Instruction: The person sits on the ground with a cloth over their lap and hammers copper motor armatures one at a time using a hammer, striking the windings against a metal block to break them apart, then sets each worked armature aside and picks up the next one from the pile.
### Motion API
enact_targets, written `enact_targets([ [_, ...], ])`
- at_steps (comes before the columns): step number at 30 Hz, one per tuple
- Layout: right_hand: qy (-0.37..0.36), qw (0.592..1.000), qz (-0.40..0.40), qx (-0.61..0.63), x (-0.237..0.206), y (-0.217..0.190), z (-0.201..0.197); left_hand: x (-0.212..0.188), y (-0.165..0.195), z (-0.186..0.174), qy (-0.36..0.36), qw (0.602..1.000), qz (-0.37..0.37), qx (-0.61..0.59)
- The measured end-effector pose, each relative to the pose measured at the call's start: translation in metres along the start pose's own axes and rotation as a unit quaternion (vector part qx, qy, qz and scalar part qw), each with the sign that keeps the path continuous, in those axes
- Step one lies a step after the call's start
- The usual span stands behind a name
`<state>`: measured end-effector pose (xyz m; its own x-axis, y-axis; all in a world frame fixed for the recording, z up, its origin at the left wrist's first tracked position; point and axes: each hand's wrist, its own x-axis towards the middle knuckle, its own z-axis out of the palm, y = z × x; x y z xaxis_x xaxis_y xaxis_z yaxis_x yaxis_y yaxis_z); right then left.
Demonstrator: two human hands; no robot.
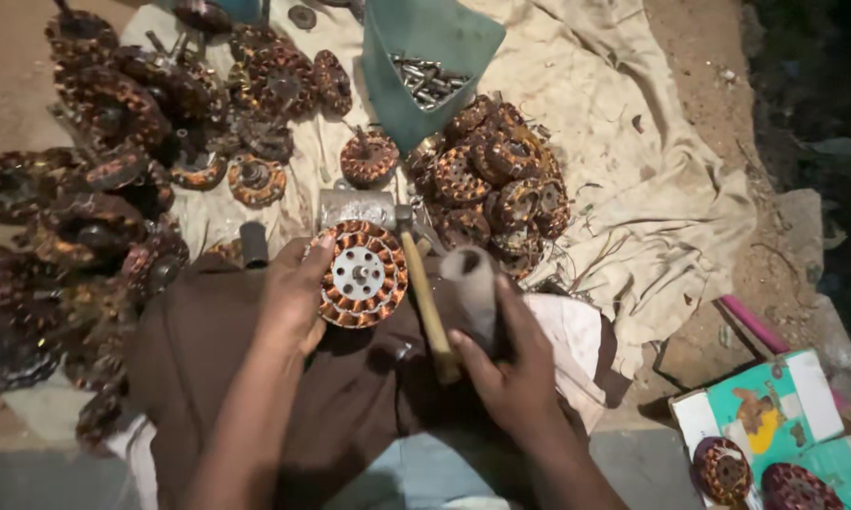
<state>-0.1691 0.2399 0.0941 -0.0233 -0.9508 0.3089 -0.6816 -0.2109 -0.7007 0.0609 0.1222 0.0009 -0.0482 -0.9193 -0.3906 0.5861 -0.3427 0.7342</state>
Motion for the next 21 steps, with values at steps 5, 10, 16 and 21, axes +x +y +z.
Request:
enact_targets([
  [5, -0.187, 0.959, -0.01, -0.214, 0.003, -0.019, -0.012, -0.031, 0.0, 0.012, 0.001, 1.0, 0.006, -0.006],
  [10, -0.001, 0.993, -0.101, -0.054, -0.003, -0.025, -0.018, -0.043, 0.004, 0.014, 0.021, 0.999, 0.014, 0.034],
  [16, -0.212, 0.95, -0.011, -0.229, -0.019, -0.019, -0.026, -0.055, -0.001, 0.018, -0.028, 0.987, 0.112, 0.115],
  [21, 0.049, 0.992, -0.11, 0.037, -0.03, -0.008, -0.025, -0.068, 0.003, 0.021, 0.002, 1.0, 0.022, 0.004],
])
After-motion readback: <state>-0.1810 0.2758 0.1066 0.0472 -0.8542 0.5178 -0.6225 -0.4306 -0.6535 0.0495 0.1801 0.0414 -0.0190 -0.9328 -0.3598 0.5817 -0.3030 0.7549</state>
